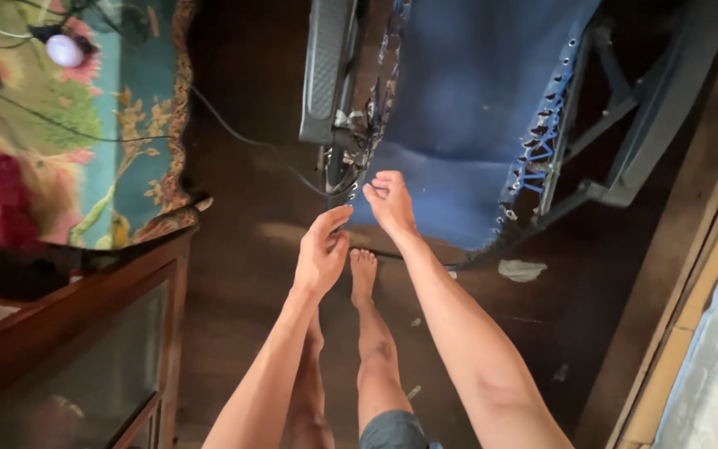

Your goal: Organizing items on a desk and winding up a long black power cable.

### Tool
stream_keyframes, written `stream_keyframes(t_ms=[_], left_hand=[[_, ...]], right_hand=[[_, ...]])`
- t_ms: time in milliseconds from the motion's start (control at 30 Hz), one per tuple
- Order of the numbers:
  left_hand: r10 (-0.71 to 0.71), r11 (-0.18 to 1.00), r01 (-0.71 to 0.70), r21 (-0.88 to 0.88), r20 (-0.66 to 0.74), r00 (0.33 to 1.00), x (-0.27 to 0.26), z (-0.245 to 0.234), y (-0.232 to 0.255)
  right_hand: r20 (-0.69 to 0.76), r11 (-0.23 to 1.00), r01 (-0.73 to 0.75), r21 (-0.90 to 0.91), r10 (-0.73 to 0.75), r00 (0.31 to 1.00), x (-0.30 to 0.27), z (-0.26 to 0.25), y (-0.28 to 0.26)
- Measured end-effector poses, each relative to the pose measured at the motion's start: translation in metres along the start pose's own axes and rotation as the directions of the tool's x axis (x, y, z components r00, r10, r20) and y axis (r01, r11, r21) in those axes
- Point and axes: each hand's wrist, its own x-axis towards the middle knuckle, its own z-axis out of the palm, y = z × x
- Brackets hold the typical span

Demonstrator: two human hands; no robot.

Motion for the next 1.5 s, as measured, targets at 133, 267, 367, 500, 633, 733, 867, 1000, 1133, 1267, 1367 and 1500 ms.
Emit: stream_keyframes(t_ms=[133,267,367,500,633,733,867,1000,1133,1267,1367,1500], left_hand=[[-0.021,0.993,0.021,-0.113,0.005,1.0,0.02,0.005,-0.02],[-0.068,0.995,0.067,-0.073,-0.004,0.998,0.038,0.005,-0.021],[-0.069,0.995,0.069,-0.073,0.0,0.998,0.047,0.007,-0.022],[-0.064,0.995,0.064,-0.079,0.009,0.998,0.06,0.011,-0.021],[-0.059,0.997,0.059,-0.047,0.015,0.998,0.068,0.014,-0.021],[-0.055,0.996,0.057,-0.067,0.034,0.998,0.068,0.016,-0.024],[-0.087,0.996,0.088,-0.036,0.023,0.996,0.065,0.019,-0.036],[-0.077,0.997,0.077,-0.012,0.019,0.997,0.066,0.018,-0.038],[-0.066,0.998,0.067,-0.021,0.027,0.997,0.062,0.018,-0.025],[-0.028,0.999,0.027,-0.026,-0.013,1.0,0.06,0.017,-0.009],[0.025,0.999,-0.027,-0.037,-0.049,0.998,0.054,0.015,-0.003],[0.089,0.993,-0.096,-0.069,-0.094,0.992,0.044,0.008,0.014]], right_hand=[[0.076,0.944,-0.266,0.194,0.256,0.964,0.04,0.019,0.015],[0.117,0.877,-0.406,0.256,0.389,0.914,0.065,0.033,0.013],[0.097,0.875,-0.443,0.194,0.432,0.897,0.071,0.042,0.004],[0.082,0.847,-0.501,0.179,0.494,0.865,0.085,0.061,0.01],[-0.001,0.793,-0.563,0.232,0.579,0.815,0.094,0.07,0.031],[-0.368,0.931,-0.257,-0.259,0.151,0.918,0.095,0.073,0.059],[-0.132,0.833,-0.546,-0.089,0.533,0.836,0.089,0.062,0.031],[0.081,0.79,-0.574,0.213,0.572,0.816,0.09,0.063,0.031],[0.064,0.847,-0.35,0.4,0.355,0.933,0.07,0.062,0.034],[0.209,0.678,-0.407,0.613,0.357,0.91,0.034,0.037,-0.032],[0.246,0.532,-0.358,0.767,0.273,0.93,0.011,0.028,-0.046],[0.229,0.561,-0.239,0.792,0.09,0.969,-0.012,0.017,-0.065]])
